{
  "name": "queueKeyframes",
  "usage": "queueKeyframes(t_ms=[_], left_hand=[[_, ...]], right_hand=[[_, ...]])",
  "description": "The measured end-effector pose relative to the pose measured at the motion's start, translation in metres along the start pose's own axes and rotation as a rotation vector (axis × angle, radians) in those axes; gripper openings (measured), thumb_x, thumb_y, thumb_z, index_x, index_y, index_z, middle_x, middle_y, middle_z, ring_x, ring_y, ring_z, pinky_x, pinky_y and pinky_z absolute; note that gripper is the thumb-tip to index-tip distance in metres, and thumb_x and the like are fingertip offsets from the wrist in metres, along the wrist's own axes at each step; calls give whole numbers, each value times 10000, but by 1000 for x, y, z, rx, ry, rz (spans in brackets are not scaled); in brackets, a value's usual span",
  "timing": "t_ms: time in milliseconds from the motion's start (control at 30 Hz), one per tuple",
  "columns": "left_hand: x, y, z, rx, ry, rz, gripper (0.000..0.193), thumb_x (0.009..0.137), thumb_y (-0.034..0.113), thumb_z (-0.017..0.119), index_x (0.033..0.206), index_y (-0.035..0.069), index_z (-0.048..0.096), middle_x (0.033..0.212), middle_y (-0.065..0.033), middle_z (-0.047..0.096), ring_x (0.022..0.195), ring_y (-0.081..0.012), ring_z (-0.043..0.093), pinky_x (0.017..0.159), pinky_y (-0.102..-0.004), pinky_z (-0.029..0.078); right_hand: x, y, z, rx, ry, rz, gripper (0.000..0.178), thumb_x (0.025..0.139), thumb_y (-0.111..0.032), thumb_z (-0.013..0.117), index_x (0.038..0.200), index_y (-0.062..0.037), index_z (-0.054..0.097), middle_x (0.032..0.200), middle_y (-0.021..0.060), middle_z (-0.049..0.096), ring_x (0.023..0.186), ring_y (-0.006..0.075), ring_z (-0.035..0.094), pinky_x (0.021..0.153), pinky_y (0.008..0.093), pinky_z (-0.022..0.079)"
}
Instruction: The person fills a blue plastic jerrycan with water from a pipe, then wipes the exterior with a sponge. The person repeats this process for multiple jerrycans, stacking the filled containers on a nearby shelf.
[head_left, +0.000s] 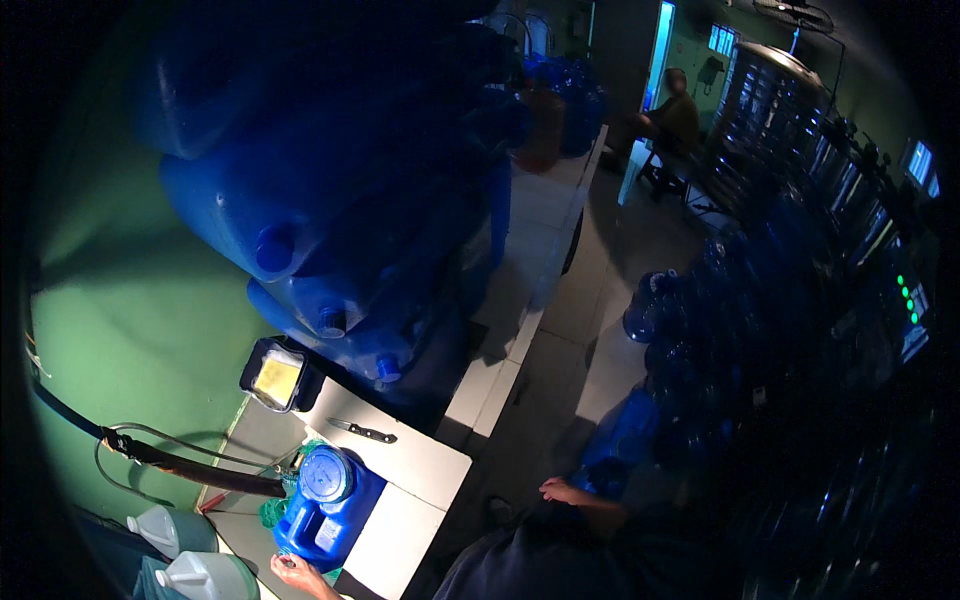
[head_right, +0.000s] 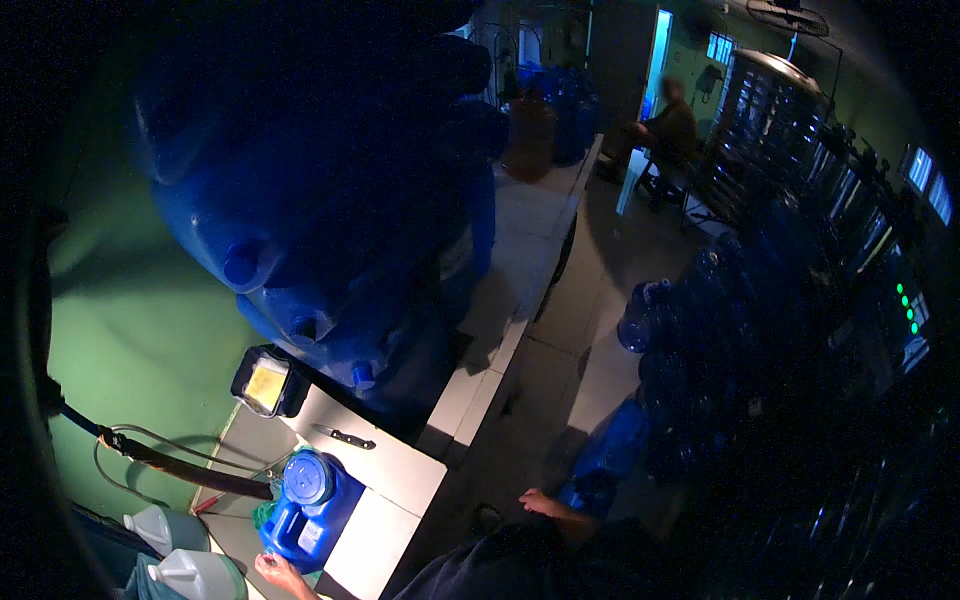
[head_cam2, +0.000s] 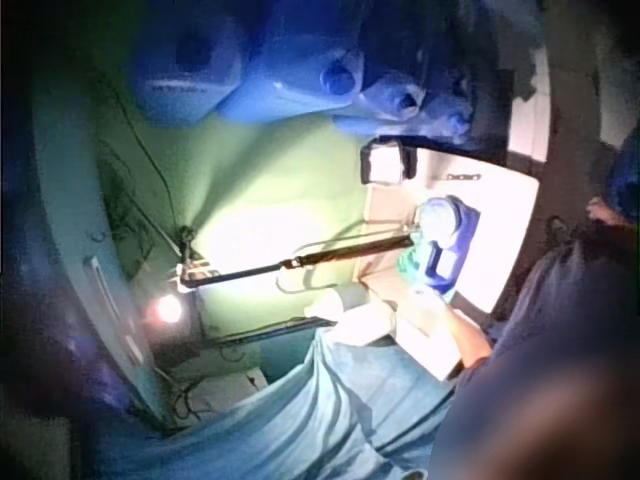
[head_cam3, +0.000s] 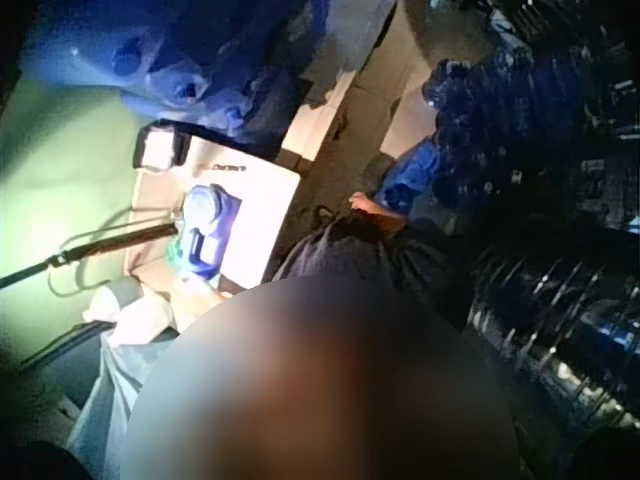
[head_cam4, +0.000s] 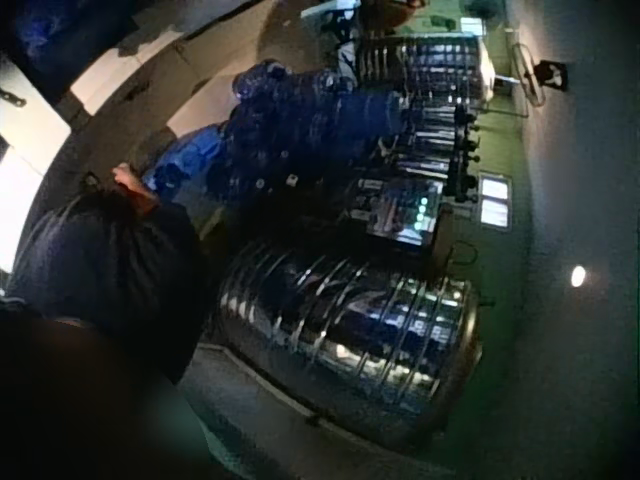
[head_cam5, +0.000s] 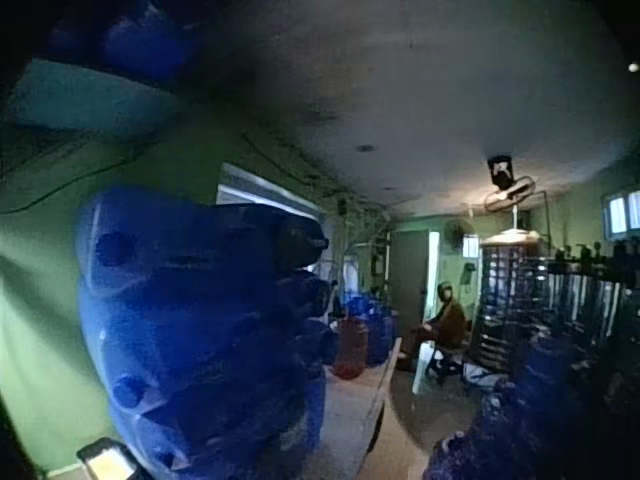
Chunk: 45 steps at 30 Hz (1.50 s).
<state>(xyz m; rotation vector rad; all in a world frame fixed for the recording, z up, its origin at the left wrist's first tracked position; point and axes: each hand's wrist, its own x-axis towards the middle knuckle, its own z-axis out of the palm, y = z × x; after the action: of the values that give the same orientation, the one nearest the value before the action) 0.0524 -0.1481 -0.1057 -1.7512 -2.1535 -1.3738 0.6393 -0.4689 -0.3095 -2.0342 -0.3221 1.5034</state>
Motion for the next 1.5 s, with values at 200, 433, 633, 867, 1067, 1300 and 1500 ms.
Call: queueKeyframes(t_ms=[200,433,633,867,1067,1300,1500], left_hand=[[23,-32,10,-163,-193,43,366,894,29,575,1251,-45,535,896,-75,545,760,-158,534,663,-279,479],[17,-40,-14,-367,-470,-165,425,840,-58,547,1264,-67,527,934,-48,544,725,-94,483,649,-236,448],[9,-5,-34,-418,-553,-147,516,778,-89,560,1291,-54,519,860,-25,519,700,-87,494,655,-227,459],[8,32,-54,-325,-532,-235,161,802,-28,599,949,-64,653,1260,-189,602,758,-134,592,697,-287,527],[14,50,-64,-219,-567,-167,104,627,30,660,644,6,560,1422,-328,488,1297,-398,530,967,-434,500],[16,53,-72,-424,-670,-229,108,643,42,653,645,7,551,1366,-353,525,1345,-393,487,1011,-429,462],[16,57,-72,-352,-640,-201,105,655,26,654,635,10,552,1357,-386,514,1434,-402,373,1021,-450,452]], right_hand=[[24,28,6,113,-155,-79,321,929,-290,672,1116,-29,671,899,109,726,789,264,704,680,411,570],[11,-6,18,52,-76,-31,267,928,-280,673,1057,-46,684,802,88,709,632,183,657,568,350,536],[1,-35,27,58,-35,51,261,932,-247,669,1102,-49,673,884,101,708,680,191,660,640,348,561],[-6,-39,27,107,-159,-47,245,957,-218,633,1093,-15,653,902,144,707,680,211,669,665,351,563],[-18,-51,14,3,-153,-69,253,945,-236,633,1069,-15,651,879,143,709,662,207,668,611,351,523],[-22,-71,-2,-66,-121,50,290,948,-278,613,1155,-75,629,913,96,726,739,181,692,602,313,468],[-18,-71,13,0,-137,-68,298,951,-283,620,1150,-62,642,915,110,719,749,197,702,640,356,530]])
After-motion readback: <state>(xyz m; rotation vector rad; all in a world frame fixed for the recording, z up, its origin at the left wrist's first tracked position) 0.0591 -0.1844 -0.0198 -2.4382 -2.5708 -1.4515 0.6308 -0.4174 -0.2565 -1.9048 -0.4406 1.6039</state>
